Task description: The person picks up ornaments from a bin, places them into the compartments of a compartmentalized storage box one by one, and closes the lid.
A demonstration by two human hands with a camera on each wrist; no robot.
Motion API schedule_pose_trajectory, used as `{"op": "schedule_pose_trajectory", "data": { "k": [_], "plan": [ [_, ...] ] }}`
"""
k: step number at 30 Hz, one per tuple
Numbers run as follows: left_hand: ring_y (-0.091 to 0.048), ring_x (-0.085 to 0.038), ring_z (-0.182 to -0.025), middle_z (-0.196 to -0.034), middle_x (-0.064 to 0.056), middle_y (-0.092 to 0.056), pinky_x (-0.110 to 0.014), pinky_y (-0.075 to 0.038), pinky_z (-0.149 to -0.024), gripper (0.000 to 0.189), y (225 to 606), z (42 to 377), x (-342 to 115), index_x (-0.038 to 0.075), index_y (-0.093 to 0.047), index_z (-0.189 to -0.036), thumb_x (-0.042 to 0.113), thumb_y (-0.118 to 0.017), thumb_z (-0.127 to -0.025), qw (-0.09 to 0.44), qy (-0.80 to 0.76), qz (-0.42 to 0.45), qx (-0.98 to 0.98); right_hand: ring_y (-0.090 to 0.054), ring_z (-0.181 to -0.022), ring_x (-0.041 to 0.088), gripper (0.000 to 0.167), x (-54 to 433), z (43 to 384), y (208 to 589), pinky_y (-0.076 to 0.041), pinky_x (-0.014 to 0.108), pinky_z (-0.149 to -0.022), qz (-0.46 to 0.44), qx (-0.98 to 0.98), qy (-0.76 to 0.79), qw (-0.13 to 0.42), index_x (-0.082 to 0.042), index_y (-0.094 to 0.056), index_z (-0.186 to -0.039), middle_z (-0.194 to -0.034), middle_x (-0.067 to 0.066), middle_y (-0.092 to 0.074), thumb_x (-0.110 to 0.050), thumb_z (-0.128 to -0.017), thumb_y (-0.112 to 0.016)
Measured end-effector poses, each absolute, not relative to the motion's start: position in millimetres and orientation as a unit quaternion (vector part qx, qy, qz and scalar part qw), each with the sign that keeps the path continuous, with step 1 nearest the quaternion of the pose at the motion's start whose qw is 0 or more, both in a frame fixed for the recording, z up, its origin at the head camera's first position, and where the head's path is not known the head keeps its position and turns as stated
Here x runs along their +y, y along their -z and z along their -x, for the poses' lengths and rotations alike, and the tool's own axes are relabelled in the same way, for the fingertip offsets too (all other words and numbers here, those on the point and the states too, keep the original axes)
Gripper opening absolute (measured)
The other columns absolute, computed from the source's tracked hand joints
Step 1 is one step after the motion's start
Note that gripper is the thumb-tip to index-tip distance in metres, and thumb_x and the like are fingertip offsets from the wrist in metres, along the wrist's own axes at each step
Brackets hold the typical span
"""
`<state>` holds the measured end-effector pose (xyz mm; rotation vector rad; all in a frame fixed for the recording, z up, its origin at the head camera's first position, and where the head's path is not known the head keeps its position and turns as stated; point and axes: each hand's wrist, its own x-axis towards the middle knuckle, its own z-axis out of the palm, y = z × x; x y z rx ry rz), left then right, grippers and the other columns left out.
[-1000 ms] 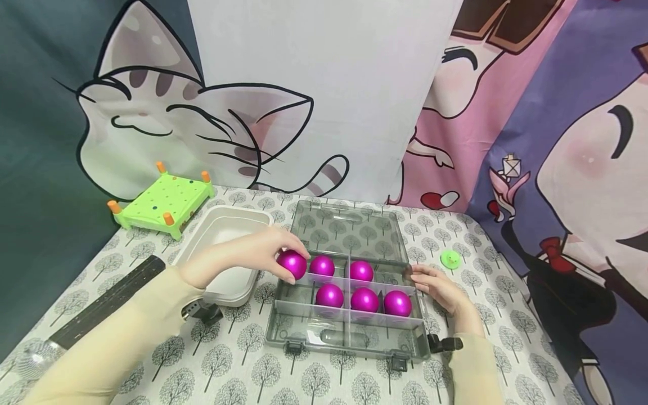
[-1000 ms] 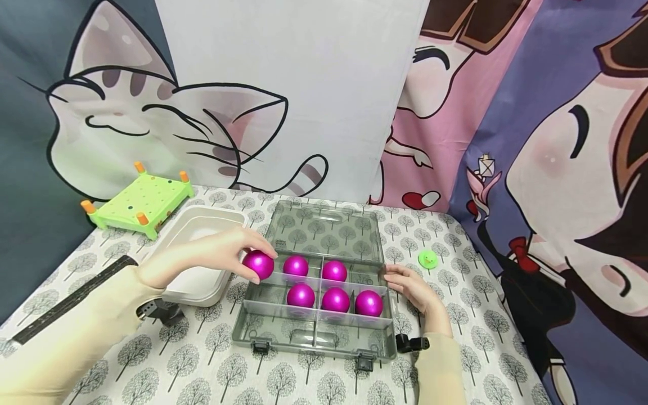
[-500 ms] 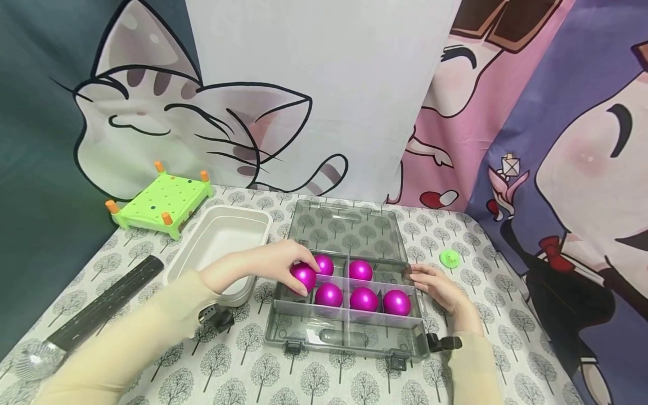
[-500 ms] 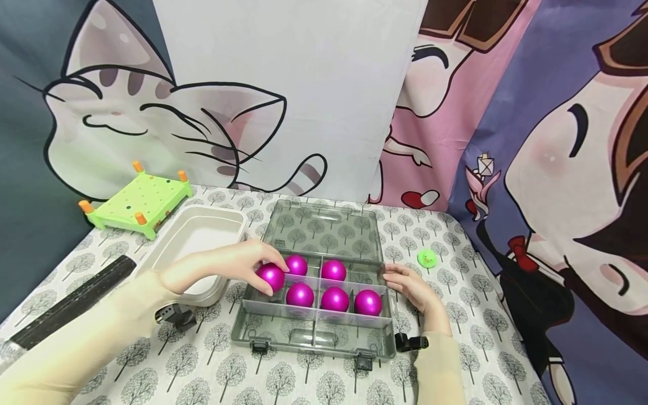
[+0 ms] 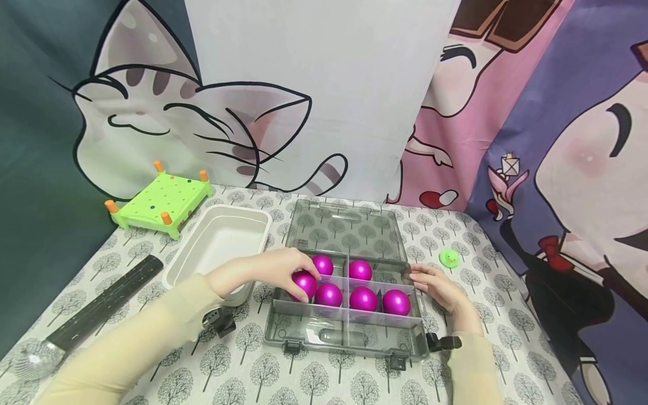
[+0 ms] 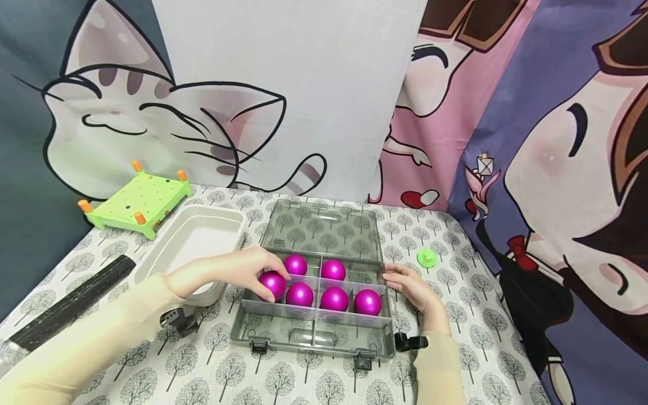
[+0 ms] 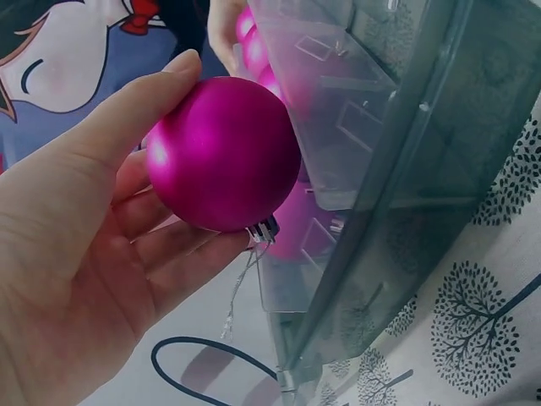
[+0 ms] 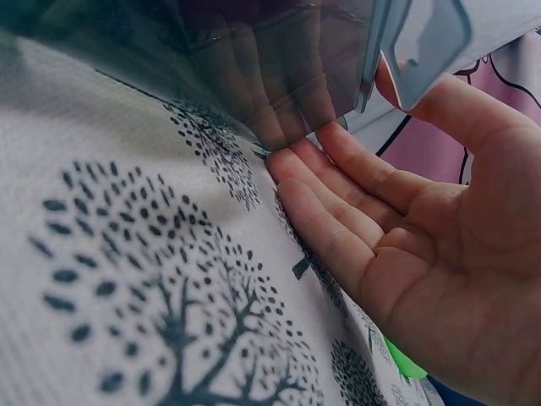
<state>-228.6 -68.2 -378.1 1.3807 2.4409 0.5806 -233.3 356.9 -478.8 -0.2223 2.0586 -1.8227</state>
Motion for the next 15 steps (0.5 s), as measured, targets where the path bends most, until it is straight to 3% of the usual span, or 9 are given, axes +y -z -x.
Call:
{"op": "schedule_pose_trajectory", "data": {
  "k": [9, 15],
  "plan": [
    [-0.063, -0.022, -0.114, -0.12, -0.005, -0.07, -0.037, -0.05, -0.102, 0.049, 379.5, 228.1, -66.5, 0.011, -0.07, -0.115, 0.037, -0.081, -0.076, 0.13, -0.182, -0.477, 0.85, -0.063, -0.103, 0.002, 0.034, 356.8, 233.4, 478.8, -0.049, 0.014, -0.094, 0.072, 0.731, 0.651, 0.19, 0.01, -0.044, -0.129, -0.108, -0.011, -0.065, -0.005, -0.099, -0.048],
    [-0.062, -0.022, -0.115, -0.121, -0.004, -0.069, -0.038, -0.049, -0.103, 0.049, 381.2, 227.7, -65.9, 0.013, -0.07, -0.116, 0.038, -0.081, -0.075, 0.124, -0.174, -0.478, 0.852, -0.063, -0.104, 0.002, 0.042, 357.2, 233.1, 479.9, -0.049, 0.015, -0.094, 0.073, 0.733, 0.649, 0.189, 0.016, -0.038, -0.134, -0.111, -0.01, -0.063, -0.005, -0.099, -0.048]
  ]
}}
